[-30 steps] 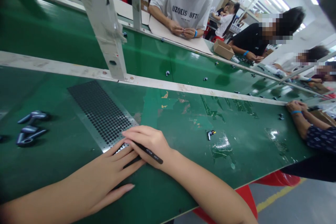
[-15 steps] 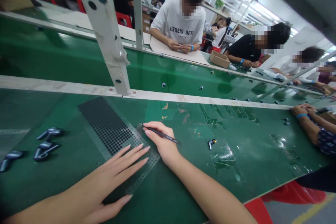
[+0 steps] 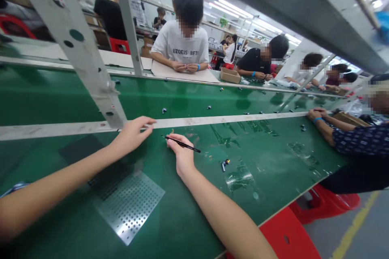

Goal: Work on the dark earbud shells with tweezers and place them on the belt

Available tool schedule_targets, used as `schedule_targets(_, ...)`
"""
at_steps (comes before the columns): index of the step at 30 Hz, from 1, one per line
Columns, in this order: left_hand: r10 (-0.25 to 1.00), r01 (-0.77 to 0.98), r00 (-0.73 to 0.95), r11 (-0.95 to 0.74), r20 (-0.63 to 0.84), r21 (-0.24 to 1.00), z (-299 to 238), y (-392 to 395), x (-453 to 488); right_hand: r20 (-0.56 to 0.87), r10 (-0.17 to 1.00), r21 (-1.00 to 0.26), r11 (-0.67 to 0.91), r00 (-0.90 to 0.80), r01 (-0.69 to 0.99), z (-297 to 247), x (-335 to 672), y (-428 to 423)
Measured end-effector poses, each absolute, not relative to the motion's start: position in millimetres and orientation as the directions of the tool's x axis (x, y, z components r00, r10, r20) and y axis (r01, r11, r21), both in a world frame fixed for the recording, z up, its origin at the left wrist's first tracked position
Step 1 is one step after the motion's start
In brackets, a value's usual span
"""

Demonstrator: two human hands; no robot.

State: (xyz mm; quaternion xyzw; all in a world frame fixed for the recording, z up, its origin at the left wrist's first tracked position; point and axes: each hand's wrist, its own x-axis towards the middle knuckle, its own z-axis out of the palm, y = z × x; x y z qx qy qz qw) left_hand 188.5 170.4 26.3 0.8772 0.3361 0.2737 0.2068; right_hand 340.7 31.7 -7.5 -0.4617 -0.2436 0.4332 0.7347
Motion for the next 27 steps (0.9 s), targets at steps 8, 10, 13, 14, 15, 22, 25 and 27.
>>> schedule_targets(8, 0.844, 0.696, 0.497, -0.526, 0.200, 0.490, 28.2, 258.3, 277.9, -0.014, 0.824, -0.843, 0.295, 0.567, -0.450, -8.4, 360.0, 43.6)
schedule_targets(10, 0.852, 0.709, 0.492, -0.510, 0.177, 0.486, 27.3, 263.2, 278.3, -0.014, 0.825, -0.831, 0.304, 0.565, -0.465, -10.7, 362.9, 47.7)
schedule_targets(13, 0.860, 0.718, 0.488, -0.493, 0.150, 0.491, 27.1, 266.7, 274.6, -0.019, 0.840, -0.810, 0.305, 0.542, -0.501, -14.3, 365.5, 51.5)
schedule_targets(14, 0.862, 0.718, 0.487, -0.487, 0.141, 0.497, 27.5, 266.9, 273.1, -0.021, 0.849, -0.803, 0.300, 0.529, -0.515, -15.2, 365.7, 51.8)
schedule_targets(15, 0.863, 0.716, 0.487, -0.481, 0.133, 0.506, 28.1, 266.5, 271.7, -0.022, 0.857, -0.797, 0.295, 0.514, -0.527, -15.8, 365.5, 51.8)
schedule_targets(22, 0.873, 0.611, 0.482, -0.399, 0.079, 0.684, 41.3, 245.0, 246.8, -0.020, 0.926, -0.780, 0.221, 0.377, -0.585, -10.9, 360.7, 45.4)
schedule_targets(25, 0.874, 0.501, 0.485, -0.305, 0.029, 0.810, 41.4, 211.1, 208.9, -0.019, 0.950, -0.786, 0.179, 0.312, -0.592, -6.0, 357.1, 38.6)
schedule_targets(27, 0.868, 0.411, 0.497, -0.215, -0.020, 0.886, 36.1, 176.2, 174.5, -0.026, 0.962, -0.786, 0.149, 0.273, -0.599, -3.5, 351.0, 32.8)
